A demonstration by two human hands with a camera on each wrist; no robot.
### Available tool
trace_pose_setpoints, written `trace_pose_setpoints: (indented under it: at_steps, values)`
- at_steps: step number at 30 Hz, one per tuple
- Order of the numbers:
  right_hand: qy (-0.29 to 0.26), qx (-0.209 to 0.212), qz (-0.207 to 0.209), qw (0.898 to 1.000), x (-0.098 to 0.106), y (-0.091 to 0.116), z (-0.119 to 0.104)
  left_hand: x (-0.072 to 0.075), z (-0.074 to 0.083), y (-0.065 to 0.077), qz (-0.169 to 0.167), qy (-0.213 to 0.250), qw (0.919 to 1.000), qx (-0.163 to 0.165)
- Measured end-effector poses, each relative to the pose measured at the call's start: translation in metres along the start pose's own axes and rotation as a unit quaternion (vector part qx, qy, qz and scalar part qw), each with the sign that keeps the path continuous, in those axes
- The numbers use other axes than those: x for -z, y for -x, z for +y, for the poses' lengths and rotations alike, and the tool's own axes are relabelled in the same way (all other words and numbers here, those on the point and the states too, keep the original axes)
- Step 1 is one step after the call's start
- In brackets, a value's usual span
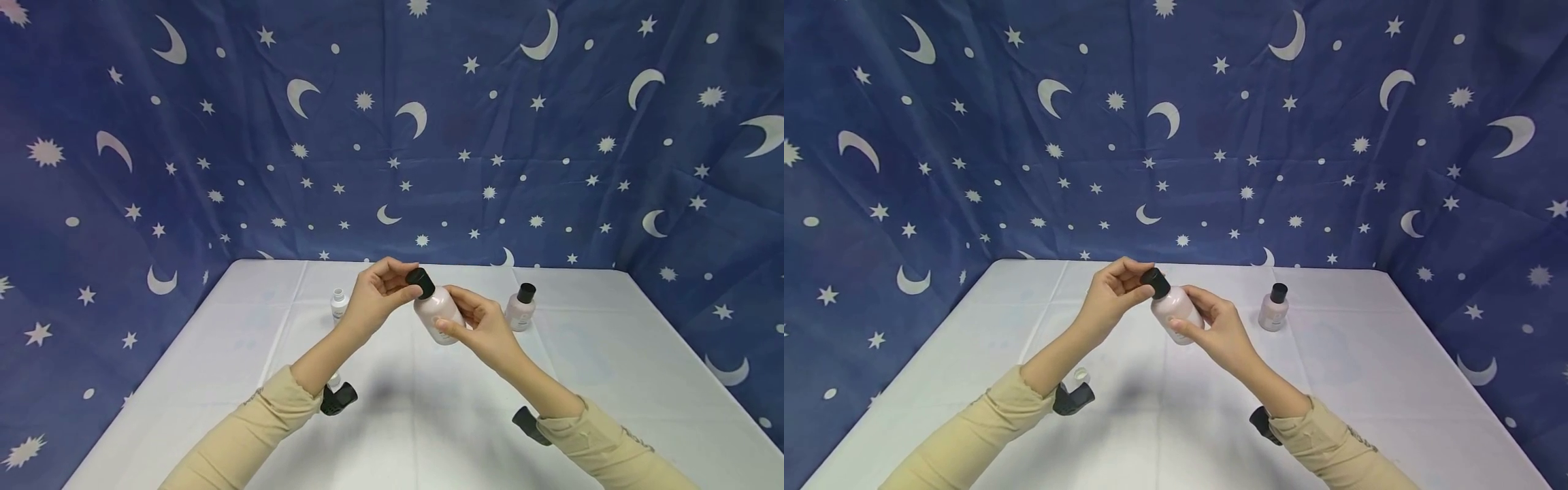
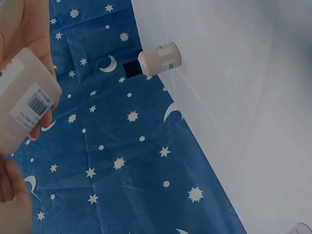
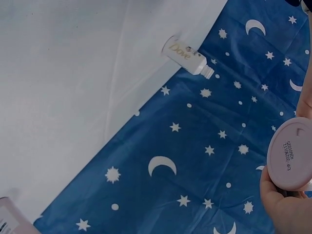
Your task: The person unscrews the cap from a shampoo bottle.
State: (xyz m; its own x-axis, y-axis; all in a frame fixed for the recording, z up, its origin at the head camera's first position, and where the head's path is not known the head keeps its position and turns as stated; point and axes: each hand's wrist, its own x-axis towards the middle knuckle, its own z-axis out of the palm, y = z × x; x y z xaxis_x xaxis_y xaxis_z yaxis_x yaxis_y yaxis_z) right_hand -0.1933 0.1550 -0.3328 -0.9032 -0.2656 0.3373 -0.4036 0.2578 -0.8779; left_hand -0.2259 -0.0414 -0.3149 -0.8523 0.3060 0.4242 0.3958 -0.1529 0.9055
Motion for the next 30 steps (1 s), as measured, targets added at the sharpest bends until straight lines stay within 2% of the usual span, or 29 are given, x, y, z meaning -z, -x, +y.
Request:
trace_pose_setpoints:
  at_steps: [7, 15, 21, 25, 30]
  values:
    - [-0.001, 0.009, 0.001, 1.000, 0.001, 0.000, -0.001, -0.005, 0.001, -0.002, 0.009, 0.000, 0.9999, -0.013]
    - [0.001, 0.014, -0.003, 1.000, 0.002, 0.000, -0.002, -0.008, 0.006, -0.004, 0.005, -0.067, 0.9977, 0.006]
    - [0.007, 0.012, -0.006, 1.000, 0.003, 0.000, -0.005, -0.008, 0.008, -0.005, -0.006, -0.068, 0.9977, -0.006]
    - [0.003, 0.015, -0.010, 1.000, 0.001, 0.002, -0.003, -0.005, 0.007, 0.000, -0.022, -0.050, 0.9982, -0.025]
    - [-0.002, 0.025, -0.015, 1.000, -0.002, 0.006, 0.002, 0.004, 0.004, 0.007, -0.077, -0.037, 0.9953, -0.046]
